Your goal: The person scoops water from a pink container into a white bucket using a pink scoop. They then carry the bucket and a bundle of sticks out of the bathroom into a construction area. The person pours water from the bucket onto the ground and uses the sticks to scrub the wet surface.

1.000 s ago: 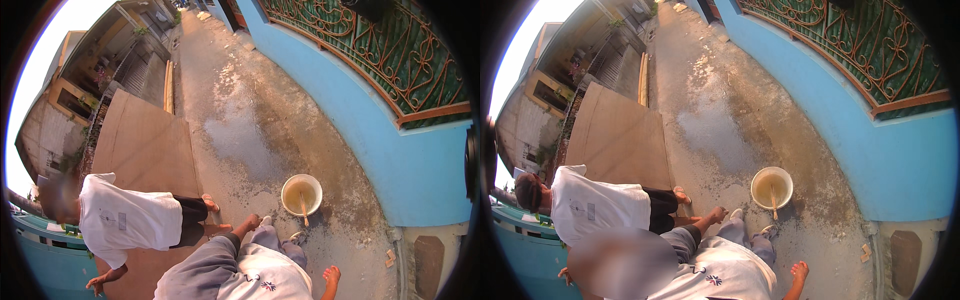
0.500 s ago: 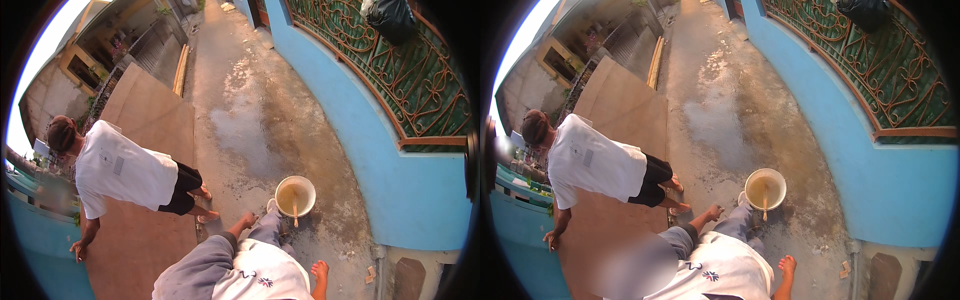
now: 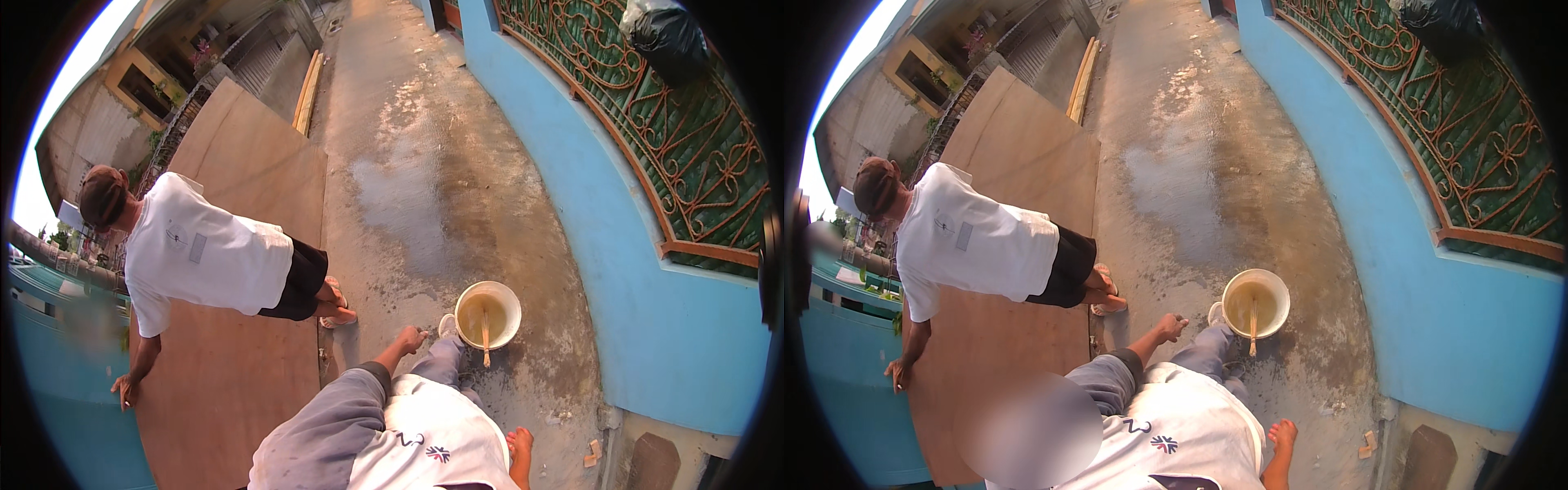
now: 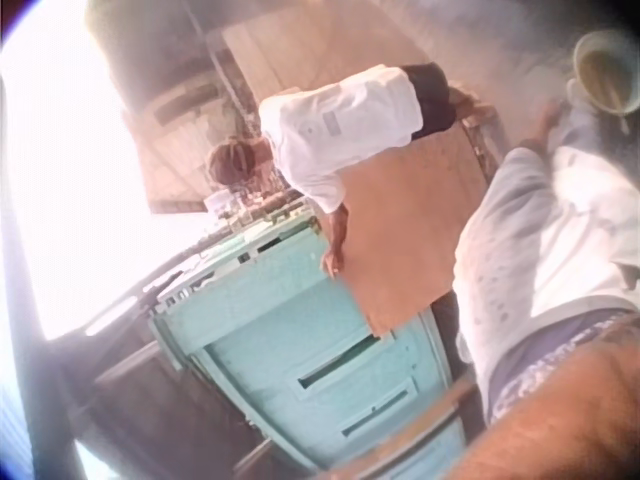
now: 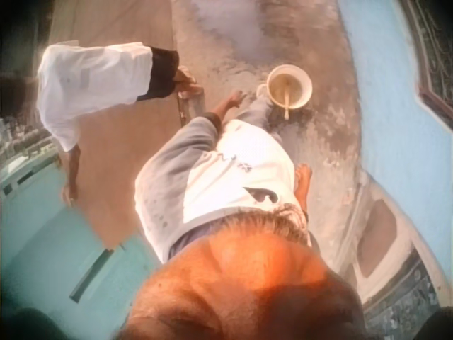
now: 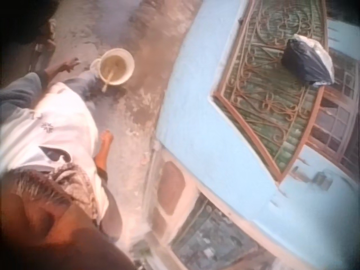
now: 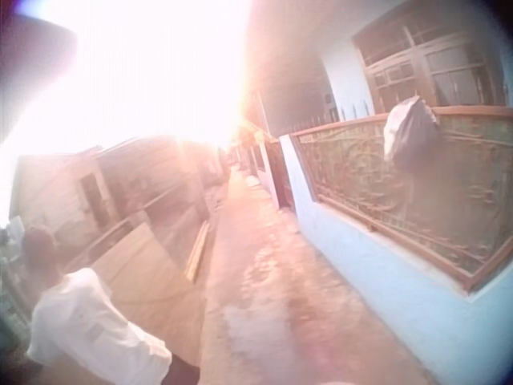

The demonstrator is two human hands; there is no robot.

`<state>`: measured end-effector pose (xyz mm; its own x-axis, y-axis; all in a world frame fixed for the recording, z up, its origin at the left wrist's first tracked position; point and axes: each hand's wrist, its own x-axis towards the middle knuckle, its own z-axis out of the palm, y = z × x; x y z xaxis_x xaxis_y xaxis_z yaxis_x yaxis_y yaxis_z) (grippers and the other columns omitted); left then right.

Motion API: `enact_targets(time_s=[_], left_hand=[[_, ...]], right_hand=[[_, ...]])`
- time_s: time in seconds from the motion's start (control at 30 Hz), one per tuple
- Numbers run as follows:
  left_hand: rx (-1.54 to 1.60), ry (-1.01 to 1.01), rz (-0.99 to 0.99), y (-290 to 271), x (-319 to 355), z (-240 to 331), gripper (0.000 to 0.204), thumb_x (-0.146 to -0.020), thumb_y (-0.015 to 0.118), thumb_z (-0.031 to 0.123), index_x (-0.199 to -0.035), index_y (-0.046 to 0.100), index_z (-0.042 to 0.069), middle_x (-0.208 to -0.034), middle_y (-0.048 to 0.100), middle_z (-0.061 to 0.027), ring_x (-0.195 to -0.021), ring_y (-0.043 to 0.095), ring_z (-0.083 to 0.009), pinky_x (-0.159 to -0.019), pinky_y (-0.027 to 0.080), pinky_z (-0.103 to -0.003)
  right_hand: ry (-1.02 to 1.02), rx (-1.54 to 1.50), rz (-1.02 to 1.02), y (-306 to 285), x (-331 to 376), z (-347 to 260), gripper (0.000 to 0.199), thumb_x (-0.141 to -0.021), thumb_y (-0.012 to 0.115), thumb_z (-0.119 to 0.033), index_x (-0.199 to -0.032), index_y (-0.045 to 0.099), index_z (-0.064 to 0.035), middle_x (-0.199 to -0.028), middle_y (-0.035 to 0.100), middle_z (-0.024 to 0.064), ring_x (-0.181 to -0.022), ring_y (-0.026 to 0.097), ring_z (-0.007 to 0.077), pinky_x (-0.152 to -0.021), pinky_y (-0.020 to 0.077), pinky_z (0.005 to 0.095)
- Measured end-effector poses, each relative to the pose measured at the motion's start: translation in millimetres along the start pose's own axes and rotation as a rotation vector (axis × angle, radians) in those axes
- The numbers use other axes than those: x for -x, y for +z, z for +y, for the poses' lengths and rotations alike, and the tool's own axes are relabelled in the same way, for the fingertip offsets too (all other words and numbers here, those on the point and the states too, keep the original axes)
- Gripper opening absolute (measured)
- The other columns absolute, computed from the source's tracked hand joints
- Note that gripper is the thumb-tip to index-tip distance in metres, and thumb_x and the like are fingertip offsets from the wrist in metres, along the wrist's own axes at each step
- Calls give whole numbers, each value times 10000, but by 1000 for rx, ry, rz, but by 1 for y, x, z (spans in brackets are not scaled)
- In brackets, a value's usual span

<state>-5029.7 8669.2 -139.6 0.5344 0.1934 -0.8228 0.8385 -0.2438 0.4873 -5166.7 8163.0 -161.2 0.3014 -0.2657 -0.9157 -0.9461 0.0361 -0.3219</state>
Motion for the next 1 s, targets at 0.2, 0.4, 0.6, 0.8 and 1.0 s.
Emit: enact_targets(time_s=[0.2,0.4,0.6,0.8,1.0], left_hand=[[78,-78,83,-10,3,-31,472,-950,570,296,-1235,549,-79,-1000,659,-219,-835,664,-295,-689,587,-398],[58,-147,97,-17,17,-41,457,-951,554,309,-1210,572,-66,-1051,650,-248,-829,679,-328,-661,585,-395],[192,-41,199,-24,26,-54,497,-941,551,322,-1092,586,-151,-1015,643,-290,-735,688,-383,-606,578,-442],[237,-148,223,-32,34,-75,473,-950,550,298,-1187,548,-111,-1050,630,-277,-834,666,-375,-647,581,-442],[297,-252,202,-32,57,-81,505,-960,531,279,-1238,496,-141,-1204,562,-315,-1051,605,-430,-779,573,-482]], right_hand=[[-100,109,-56,34,-1,-59,260,-935,487,-211,-1144,538,-64,-894,609,107,-717,591,216,-591,513,360],[-123,241,-65,51,-31,-79,363,-933,504,-298,-1216,515,-71,-999,611,146,-820,609,276,-678,522,406],[-1546,1489,44,35,-105,-61,231,-887,544,-266,-799,668,-91,-696,634,152,-653,603,349,-591,488,475],[-1619,1478,-126,60,-110,-94,271,-910,469,-247,-790,647,-83,-638,612,142,-564,566,341,-506,454,453],[-478,776,-488,97,-74,-167,252,-902,486,-245,-750,606,-84,-626,563,58,-541,507,192,-487,423,364]])
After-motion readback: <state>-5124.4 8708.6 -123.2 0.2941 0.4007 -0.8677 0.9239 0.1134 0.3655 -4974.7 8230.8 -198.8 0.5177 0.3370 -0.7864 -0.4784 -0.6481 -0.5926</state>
